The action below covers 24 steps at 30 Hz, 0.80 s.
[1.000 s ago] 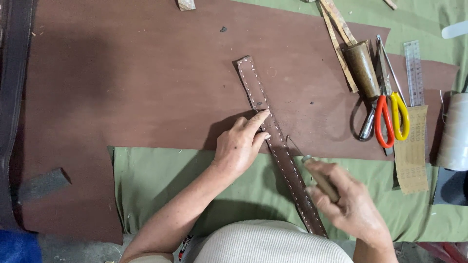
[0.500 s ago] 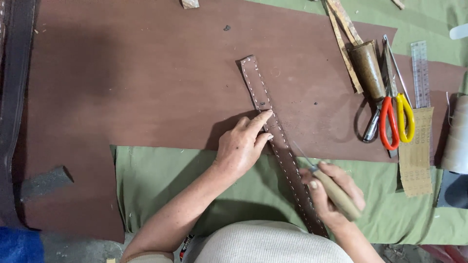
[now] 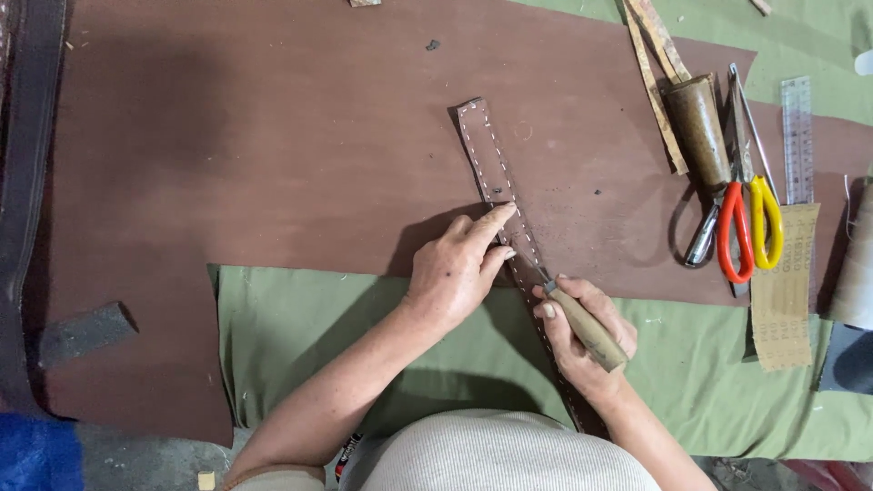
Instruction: Punching holes in a leather strap using an awl and mallet, and trimming the end with scissors.
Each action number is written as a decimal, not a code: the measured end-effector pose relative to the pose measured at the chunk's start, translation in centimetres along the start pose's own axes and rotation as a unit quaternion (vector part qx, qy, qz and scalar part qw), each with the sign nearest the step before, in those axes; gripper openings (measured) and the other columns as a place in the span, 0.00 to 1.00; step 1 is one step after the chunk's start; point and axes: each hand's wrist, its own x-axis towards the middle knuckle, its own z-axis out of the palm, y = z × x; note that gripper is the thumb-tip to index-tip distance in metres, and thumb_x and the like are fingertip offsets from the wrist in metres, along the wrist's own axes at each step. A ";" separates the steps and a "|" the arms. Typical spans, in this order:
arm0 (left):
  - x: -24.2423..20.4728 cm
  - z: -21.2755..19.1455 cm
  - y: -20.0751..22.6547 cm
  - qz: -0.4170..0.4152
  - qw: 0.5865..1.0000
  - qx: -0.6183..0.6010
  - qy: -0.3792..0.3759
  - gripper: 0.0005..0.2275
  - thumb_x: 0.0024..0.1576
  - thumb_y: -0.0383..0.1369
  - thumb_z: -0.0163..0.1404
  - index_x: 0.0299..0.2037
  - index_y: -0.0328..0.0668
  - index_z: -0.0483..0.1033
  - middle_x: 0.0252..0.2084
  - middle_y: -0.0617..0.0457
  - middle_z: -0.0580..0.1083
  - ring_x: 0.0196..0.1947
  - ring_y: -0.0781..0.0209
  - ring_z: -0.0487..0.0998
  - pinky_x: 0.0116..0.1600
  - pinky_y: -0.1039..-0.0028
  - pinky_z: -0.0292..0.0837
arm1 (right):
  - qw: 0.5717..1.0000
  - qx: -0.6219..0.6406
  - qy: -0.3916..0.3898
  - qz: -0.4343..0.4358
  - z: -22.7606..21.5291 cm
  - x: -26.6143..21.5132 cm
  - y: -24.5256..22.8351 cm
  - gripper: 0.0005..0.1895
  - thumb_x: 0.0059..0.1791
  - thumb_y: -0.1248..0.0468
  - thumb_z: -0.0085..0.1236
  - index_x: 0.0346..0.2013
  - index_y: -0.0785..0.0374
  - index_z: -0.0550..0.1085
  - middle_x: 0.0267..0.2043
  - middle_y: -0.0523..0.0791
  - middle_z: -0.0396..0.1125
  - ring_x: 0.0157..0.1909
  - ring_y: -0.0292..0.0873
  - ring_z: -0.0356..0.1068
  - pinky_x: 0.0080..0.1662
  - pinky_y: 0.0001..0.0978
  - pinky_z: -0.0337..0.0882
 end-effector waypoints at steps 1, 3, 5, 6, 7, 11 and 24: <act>0.0 0.1 0.0 0.000 1.000 -0.001 0.000 0.24 0.56 0.40 0.59 0.64 0.66 0.70 0.32 0.51 0.71 0.27 0.37 0.80 0.31 0.46 0.79 | 1.000 -0.001 0.000 0.000 0.1 0.1 -0.1 0.13 0.46 0.75 0.63 0.43 0.80 0.75 0.33 0.59 0.76 0.34 0.50 0.81 0.35 0.34 0.79; 0.1 0.2 -0.2 0.008 1.000 0.005 0.003 0.24 0.57 0.39 0.59 0.65 0.66 0.69 0.31 0.51 0.70 0.26 0.38 0.80 0.31 0.47 0.79 | 1.000 -0.004 0.002 0.007 0.3 0.2 -0.3 0.13 0.46 0.75 0.63 0.44 0.79 0.76 0.32 0.58 0.76 0.33 0.49 0.81 0.33 0.33 0.78; 0.0 0.3 -0.3 0.006 1.000 0.001 0.004 0.25 0.56 0.39 0.59 0.65 0.66 0.69 0.31 0.52 0.70 0.27 0.38 0.80 0.31 0.48 0.79 | 1.000 -0.001 0.002 0.011 0.3 0.0 -0.1 0.13 0.46 0.75 0.63 0.44 0.79 0.75 0.32 0.58 0.76 0.32 0.48 0.80 0.33 0.33 0.78; 0.0 0.4 -0.3 0.005 1.000 -0.002 0.005 0.25 0.56 0.39 0.59 0.65 0.67 0.69 0.31 0.52 0.70 0.27 0.39 0.80 0.30 0.48 0.79 | 1.000 0.002 0.003 0.014 0.3 -0.1 -0.1 0.13 0.46 0.75 0.63 0.44 0.79 0.75 0.32 0.58 0.76 0.31 0.47 0.80 0.32 0.32 0.78; 0.0 0.3 -0.3 0.005 1.000 -0.002 0.005 0.25 0.56 0.39 0.59 0.65 0.67 0.69 0.31 0.52 0.70 0.27 0.39 0.80 0.30 0.48 0.79 | 1.000 0.002 0.003 0.014 0.3 -0.1 0.0 0.13 0.46 0.75 0.63 0.44 0.79 0.75 0.32 0.58 0.76 0.31 0.47 0.80 0.32 0.32 0.78; 0.0 0.3 -0.2 0.007 1.000 0.001 0.008 0.25 0.56 0.39 0.59 0.65 0.66 0.69 0.31 0.51 0.71 0.26 0.37 0.80 0.30 0.47 0.79 | 1.000 0.007 0.007 0.021 0.3 -0.2 0.2 0.13 0.46 0.76 0.63 0.44 0.79 0.75 0.33 0.59 0.76 0.32 0.49 0.80 0.33 0.33 0.78; 0.1 0.3 -0.3 0.006 1.000 -0.006 0.003 0.24 0.56 0.39 0.59 0.64 0.65 0.69 0.32 0.50 0.71 0.27 0.35 0.80 0.32 0.45 0.79 | 0.999 0.018 0.018 0.025 0.3 0.2 0.1 0.14 0.46 0.76 0.63 0.45 0.80 0.74 0.33 0.61 0.75 0.32 0.49 0.80 0.31 0.33 0.80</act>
